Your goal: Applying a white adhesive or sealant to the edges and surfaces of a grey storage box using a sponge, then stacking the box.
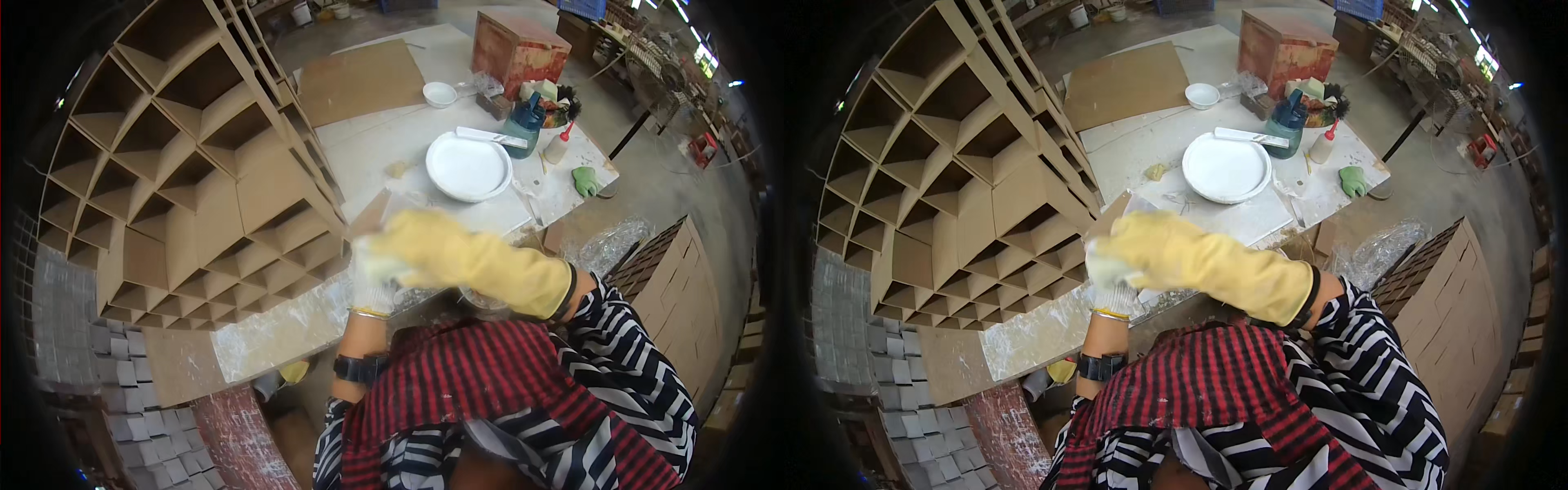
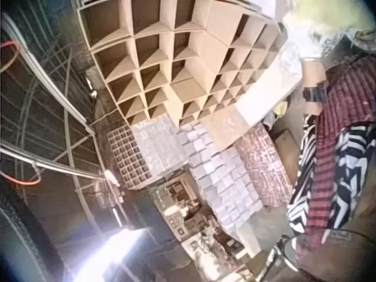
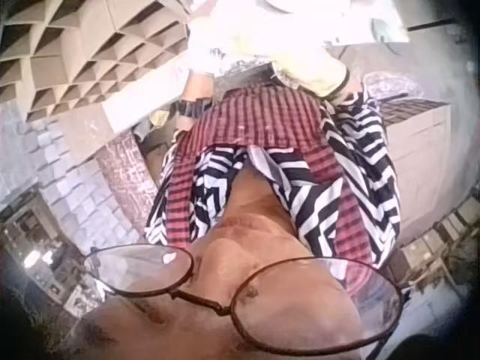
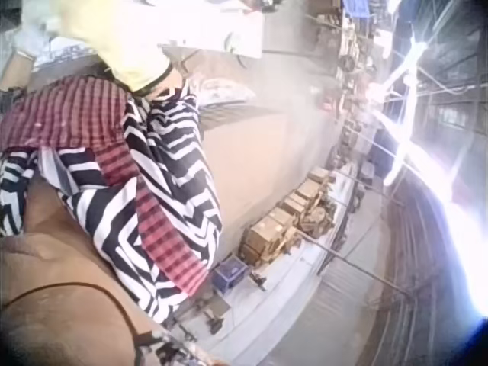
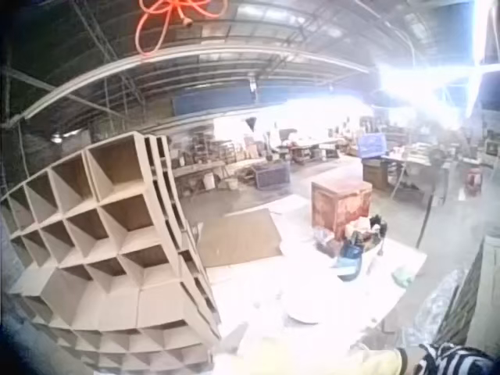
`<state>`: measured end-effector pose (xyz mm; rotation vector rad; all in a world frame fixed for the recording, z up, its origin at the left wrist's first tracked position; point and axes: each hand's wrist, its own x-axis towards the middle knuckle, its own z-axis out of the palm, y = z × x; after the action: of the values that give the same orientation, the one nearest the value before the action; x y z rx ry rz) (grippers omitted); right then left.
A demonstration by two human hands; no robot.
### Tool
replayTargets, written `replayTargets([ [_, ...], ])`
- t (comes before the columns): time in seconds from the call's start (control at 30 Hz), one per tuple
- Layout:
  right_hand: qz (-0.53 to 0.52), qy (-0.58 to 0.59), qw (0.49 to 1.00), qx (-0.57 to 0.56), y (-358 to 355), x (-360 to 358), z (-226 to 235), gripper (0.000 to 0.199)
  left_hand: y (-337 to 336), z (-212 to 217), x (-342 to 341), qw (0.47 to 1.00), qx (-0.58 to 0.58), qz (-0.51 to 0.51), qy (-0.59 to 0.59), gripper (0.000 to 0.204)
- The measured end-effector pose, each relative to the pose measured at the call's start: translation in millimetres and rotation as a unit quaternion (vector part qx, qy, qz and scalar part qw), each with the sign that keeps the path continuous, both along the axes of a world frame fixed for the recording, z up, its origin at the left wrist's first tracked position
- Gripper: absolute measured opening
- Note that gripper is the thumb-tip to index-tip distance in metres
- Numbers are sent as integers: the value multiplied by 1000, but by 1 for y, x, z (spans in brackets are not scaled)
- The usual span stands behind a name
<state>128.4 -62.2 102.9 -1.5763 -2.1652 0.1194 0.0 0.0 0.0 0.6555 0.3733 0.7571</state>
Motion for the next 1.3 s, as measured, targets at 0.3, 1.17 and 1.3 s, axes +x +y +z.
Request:
replayTargets([
  [0.3, -116, 142, 966, 183, 23, 9, -13, 49, 10, -6, -13, 993, -97, -37, 53, 53],
  [1.17, -72, 39, 978, 190, -24, -5, -38, 54, -1, -16, -34, 988, -139, 57, 23, 48],
  [1.3, -23, 22, 999, 35, -28, 6, -36, 53, 4, -35, -14, 997, -59, 21, 43, 48],
])
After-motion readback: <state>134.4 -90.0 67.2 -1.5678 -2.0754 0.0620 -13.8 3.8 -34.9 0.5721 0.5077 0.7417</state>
